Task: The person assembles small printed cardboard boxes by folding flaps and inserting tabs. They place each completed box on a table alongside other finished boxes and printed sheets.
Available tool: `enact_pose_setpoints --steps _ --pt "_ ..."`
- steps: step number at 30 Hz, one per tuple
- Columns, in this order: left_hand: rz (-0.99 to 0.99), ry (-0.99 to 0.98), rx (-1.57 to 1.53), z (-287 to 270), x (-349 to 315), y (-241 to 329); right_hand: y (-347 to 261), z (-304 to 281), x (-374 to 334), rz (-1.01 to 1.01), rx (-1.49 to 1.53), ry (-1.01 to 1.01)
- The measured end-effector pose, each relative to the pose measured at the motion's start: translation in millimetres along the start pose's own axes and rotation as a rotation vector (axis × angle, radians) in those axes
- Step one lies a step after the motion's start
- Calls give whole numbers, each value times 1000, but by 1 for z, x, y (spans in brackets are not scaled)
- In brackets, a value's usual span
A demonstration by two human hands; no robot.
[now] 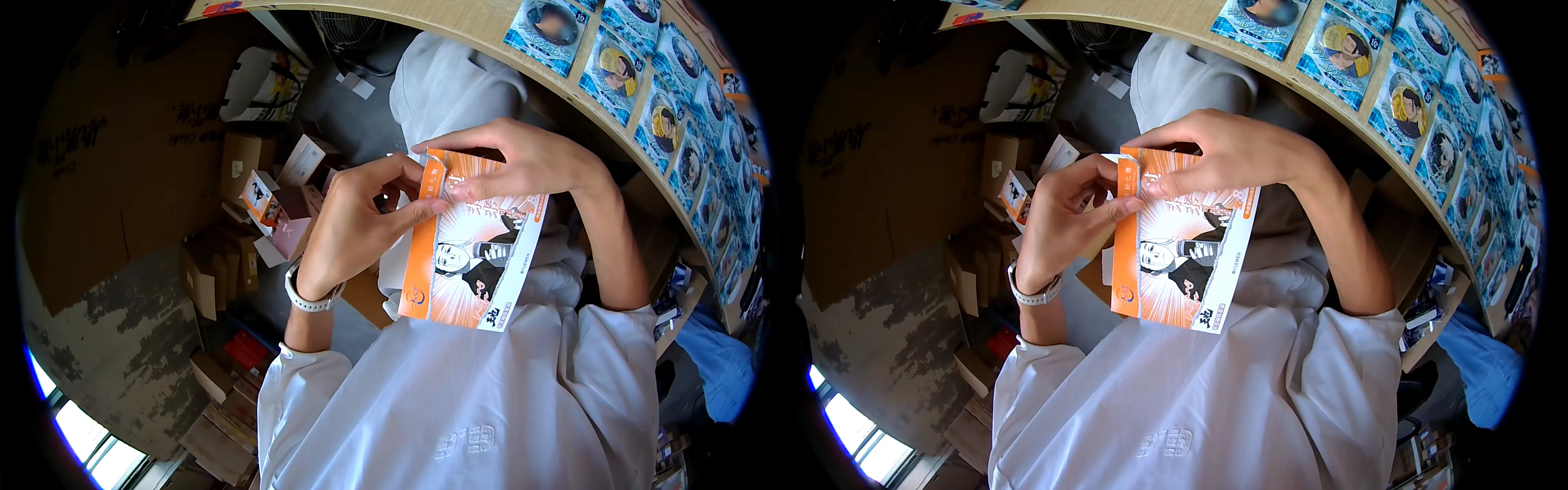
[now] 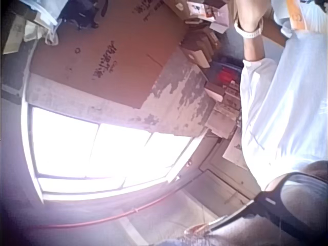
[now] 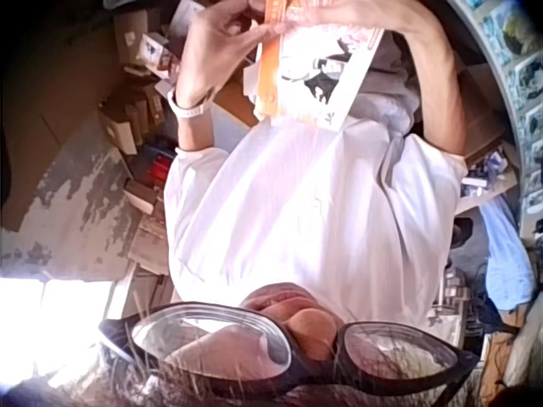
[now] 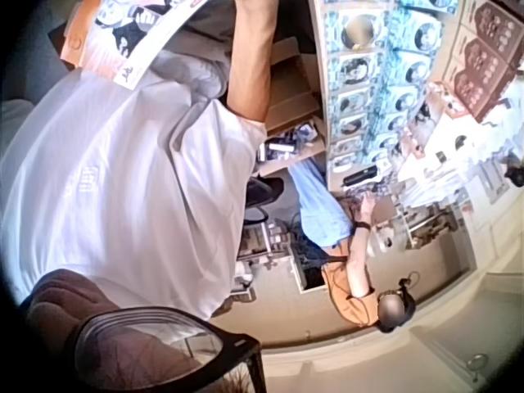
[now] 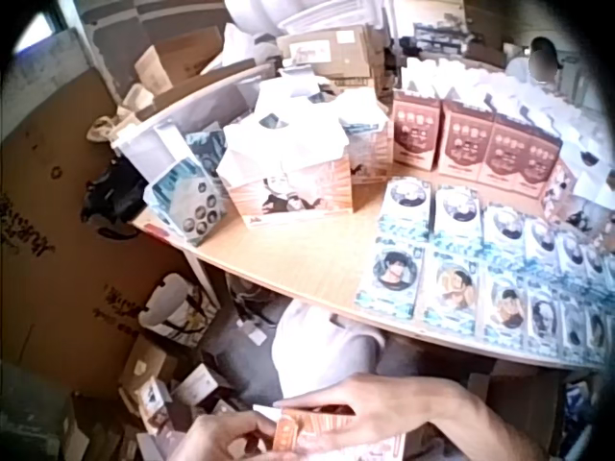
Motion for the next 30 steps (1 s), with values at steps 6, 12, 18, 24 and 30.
enact_pose_setpoints --steps 6,12,18,24,30 --pt "218 75 15 -2 -4 10 5 1 2 41 19 -25" --pt "72 -4 24 -5 -5 12 5 0 2 -139 -10 50" --pt "73 -79 -43 0 -7 3 -1 -5 0 -196 -102 59" --pt "131 -55 -67 -2 -11 16 11 -6 2 -40 46 28" --pt "5 -142 -3 -3 -8 7 10 -10 3 -150 0 119"
Point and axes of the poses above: each hand's wrist, its own x-axis towards the middle knuckle, its own z-axis out of the palm, y = z × x, the point moved 5 cm from there along x, towards the middle knuckle, and after that the axes turned 7 degrees about y, right-handed, at the moved point
